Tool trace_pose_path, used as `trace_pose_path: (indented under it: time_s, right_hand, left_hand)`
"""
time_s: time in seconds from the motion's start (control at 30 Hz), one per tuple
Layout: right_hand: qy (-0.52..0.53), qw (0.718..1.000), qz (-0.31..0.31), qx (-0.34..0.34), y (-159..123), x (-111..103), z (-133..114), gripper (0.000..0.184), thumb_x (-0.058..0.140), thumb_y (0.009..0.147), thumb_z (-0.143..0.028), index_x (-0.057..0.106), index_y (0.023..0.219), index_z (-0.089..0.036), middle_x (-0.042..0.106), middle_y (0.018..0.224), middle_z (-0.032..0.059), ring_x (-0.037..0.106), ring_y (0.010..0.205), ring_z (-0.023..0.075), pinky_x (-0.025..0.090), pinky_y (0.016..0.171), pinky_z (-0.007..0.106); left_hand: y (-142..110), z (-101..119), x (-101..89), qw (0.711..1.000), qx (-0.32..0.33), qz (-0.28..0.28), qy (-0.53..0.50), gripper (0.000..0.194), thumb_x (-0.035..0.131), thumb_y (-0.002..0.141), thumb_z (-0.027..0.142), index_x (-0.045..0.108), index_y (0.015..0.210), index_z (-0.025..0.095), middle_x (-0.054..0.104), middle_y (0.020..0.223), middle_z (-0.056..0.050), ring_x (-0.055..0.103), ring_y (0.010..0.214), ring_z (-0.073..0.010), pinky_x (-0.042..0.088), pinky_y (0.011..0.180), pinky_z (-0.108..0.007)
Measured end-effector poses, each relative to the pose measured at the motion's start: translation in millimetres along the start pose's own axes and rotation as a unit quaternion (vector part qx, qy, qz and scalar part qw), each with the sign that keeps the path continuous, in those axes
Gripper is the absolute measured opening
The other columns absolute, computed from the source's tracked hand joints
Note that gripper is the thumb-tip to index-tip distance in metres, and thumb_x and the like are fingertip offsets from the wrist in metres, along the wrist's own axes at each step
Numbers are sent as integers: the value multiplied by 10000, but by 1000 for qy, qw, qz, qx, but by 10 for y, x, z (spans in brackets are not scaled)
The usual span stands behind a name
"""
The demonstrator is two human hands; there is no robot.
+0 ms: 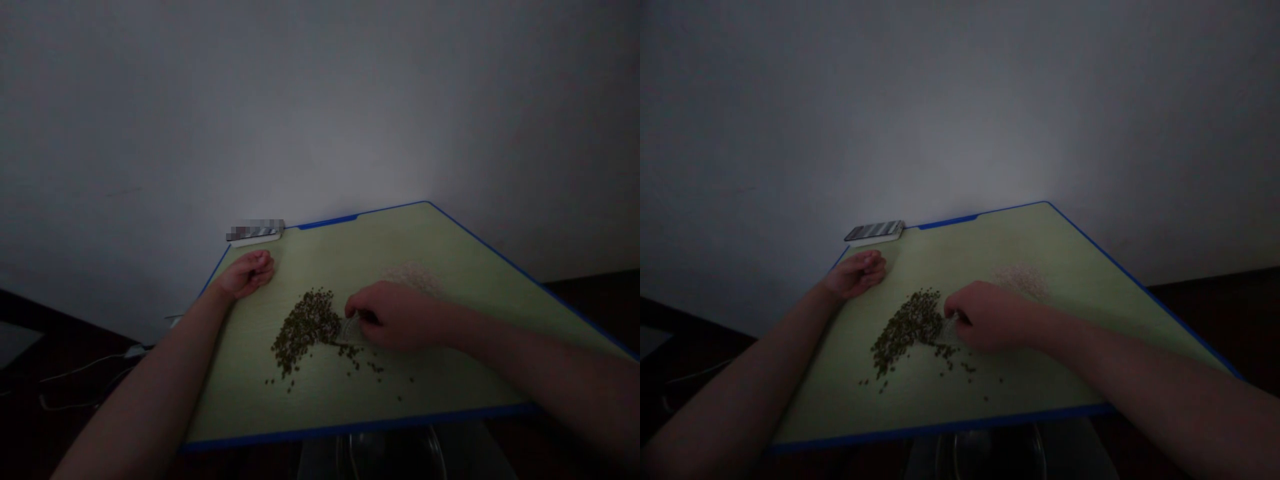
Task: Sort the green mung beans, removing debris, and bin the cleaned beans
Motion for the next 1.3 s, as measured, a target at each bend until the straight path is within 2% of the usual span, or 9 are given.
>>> trace_pose_path:
  time_s: [0.23, 0.57, 0.93, 1.3]
  right_hand:
    - [-8, 1000, 4, -1, -1, 6, -48, 268, 535, 801, -149, 743, 965, -189, 753, 870, 74, 640, 749, 193, 389, 674, 298]
    - [16, 1000, -3, -23, 58, 44, -133, 309, 515, 829, -132, 720, 1057, -175, 754, 1021, 97, 667, 913, 228, 438, 807, 323]
    - [31, 999, -20, -33, -5, 23, -105, 329, 544, 774, -116, 754, 1020, -177, 760, 901, 70, 651, 770, 194, 416, 694, 287]
    - [25, 999, -8, -25, 19, 58, -95, 312, 529, 801, -135, 738, 1028, -177, 758, 941, 84, 653, 813, 210, 422, 739, 305]
  left_hand:
    - [7, -8, -16, 1000, 0, -8, -2, 457, 871, 632, 288, 433, 609, 159, 366, 537, 64, 323, 417, -29, 206, 377, -149]
    - [11, -5, -14, 1000, 5, -14, -6, 433, 859, 648, 260, 440, 615, 156, 368, 541, 56, 334, 423, -36, 225, 380, -158]
    - [21, -22, -44, 1000, 0, -6, -9, 414, 863, 644, 267, 465, 651, 154, 386, 551, 56, 347, 421, -37, 213, 381, -156]
    - [23, -16, -23, 1000, 2, -15, -6, 416, 859, 651, 263, 457, 637, 155, 384, 544, 58, 339, 414, -35, 192, 381, -161]
Point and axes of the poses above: each hand's wrist, its own y-axis towards the middle knuckle, its own x-axis out of the palm, z = x × y, the point moved 5 cm from there along y, towards the middle knuckle
